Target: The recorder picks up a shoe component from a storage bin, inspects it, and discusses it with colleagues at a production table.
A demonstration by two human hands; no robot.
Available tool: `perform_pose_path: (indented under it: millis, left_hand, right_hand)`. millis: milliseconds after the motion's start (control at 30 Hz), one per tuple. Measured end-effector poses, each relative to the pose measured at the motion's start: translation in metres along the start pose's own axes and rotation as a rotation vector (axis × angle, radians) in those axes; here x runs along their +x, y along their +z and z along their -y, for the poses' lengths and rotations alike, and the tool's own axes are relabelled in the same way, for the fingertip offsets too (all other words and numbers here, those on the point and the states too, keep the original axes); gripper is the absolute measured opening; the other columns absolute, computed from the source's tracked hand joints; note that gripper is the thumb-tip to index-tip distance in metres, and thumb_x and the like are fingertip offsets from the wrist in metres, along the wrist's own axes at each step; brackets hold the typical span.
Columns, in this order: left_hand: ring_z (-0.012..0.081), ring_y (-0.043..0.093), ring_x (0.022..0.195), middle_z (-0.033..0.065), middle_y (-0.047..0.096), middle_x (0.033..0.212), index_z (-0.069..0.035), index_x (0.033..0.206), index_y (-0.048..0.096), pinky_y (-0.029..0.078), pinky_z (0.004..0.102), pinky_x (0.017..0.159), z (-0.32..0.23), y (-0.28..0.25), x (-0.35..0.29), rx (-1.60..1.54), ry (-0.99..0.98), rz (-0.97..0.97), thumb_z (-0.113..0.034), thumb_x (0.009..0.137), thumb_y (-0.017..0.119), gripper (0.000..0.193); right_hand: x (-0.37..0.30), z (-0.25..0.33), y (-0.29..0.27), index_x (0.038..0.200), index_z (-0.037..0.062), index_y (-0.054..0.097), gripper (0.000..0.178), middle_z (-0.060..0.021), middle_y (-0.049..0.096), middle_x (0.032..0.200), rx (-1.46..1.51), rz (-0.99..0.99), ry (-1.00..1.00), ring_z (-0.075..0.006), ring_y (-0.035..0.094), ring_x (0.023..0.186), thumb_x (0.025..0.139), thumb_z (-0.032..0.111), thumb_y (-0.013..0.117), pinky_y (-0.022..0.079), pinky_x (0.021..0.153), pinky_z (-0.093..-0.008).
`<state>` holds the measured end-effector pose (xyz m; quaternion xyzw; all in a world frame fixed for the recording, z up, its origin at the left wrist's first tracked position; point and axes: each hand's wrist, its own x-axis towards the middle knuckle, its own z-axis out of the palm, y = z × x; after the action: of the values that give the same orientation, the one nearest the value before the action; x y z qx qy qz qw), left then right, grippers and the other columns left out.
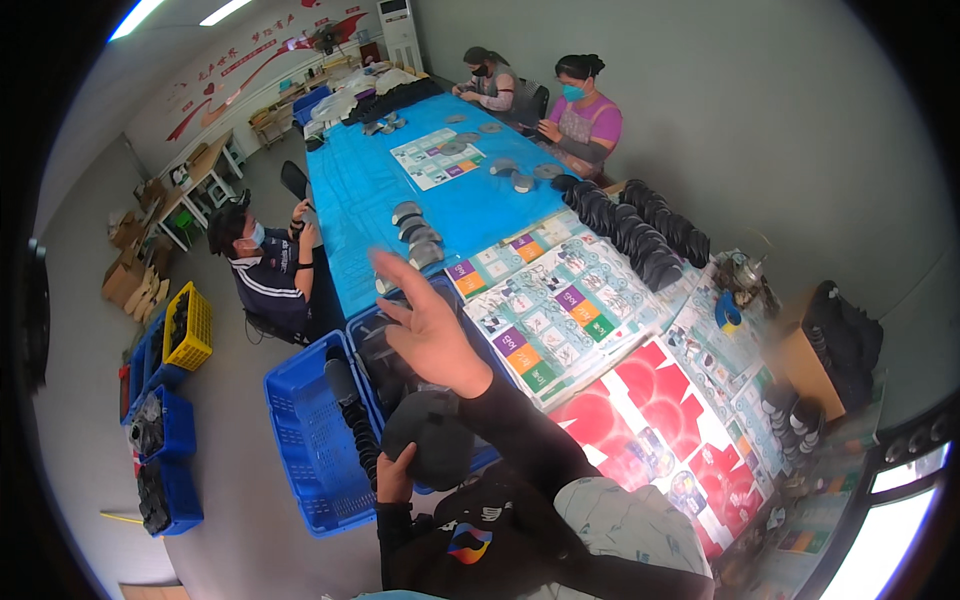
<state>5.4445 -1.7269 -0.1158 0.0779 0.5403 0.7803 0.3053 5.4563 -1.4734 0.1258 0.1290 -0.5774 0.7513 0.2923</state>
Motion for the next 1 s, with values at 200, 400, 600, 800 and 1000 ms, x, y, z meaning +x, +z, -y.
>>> perform_pose_path:
  millis: [200,400,600,800,1000]
  left_hand:
    - [0.0212,0.072,0.109,0.0113,0.074,0.126,0.006,0.132,0.067,0.056,0.0342,0.097,0.003,0.003,0.005,0.02,-0.034,0.012,-0.011,0.098,0.076,0.039]
    - [0.0202,0.072,0.108,0.0113,0.075,0.124,0.007,0.13,0.068,0.056,0.0327,0.096,0.004,0.006,0.007,0.053,-0.031,0.036,-0.012,0.099,0.075,0.038]
    - [0.0192,0.073,0.107,0.0108,0.076,0.123,0.008,0.129,0.068,0.056,0.0325,0.096,-0.002,0.014,0.008,0.088,-0.054,0.07,-0.014,0.099,0.074,0.037]
    - [0.0189,0.073,0.107,0.0105,0.076,0.122,0.007,0.129,0.069,0.056,0.032,0.095,0.0,0.02,0.009,0.072,-0.062,0.084,-0.012,0.1,0.074,0.035]
    - [0.0194,0.073,0.107,0.0106,0.076,0.123,0.007,0.129,0.069,0.056,0.0323,0.095,-0.001,0.022,0.01,0.06,-0.085,0.093,-0.012,0.1,0.074,0.035]
  right_hand:
    - [-0.008,0.008,-0.009,0.164,0.0102,0.033,0.087,-0.01,0.04,0.164,-0.119,-0.042,0.031,-0.0244,0.039,0.153,0.083,-0.019,0.048,0.042,0.118,-0.0429]
    - [-0.024,-0.012,-0.034,0.165,0.0101,0.026,0.09,-0.0139,0.049,0.149,-0.175,-0.457,-0.111,-0.0248,0.054,0.131,0.084,-0.016,0.053,0.051,0.105,-0.0373]
    - [-0.037,-0.011,-0.053,0.165,0.0109,0.028,0.09,-0.011,0.054,0.137,-0.191,-0.634,-0.053,-0.0194,0.058,0.121,0.084,-0.016,0.055,0.051,0.096,-0.033]
    - [-0.042,-0.013,-0.058,0.165,0.0107,0.03,0.089,-0.0098,0.054,0.136,-0.175,-0.62,-0.056,-0.0189,0.059,0.117,0.084,-0.016,0.055,0.051,0.094,-0.032]
    - [-0.042,-0.002,-0.059,0.156,0.0073,0.048,0.074,-0.0102,0.061,0.138,-0.185,-0.386,-0.021,-0.0176,0.059,0.125,0.085,-0.015,0.056,0.051,0.099,-0.0317]
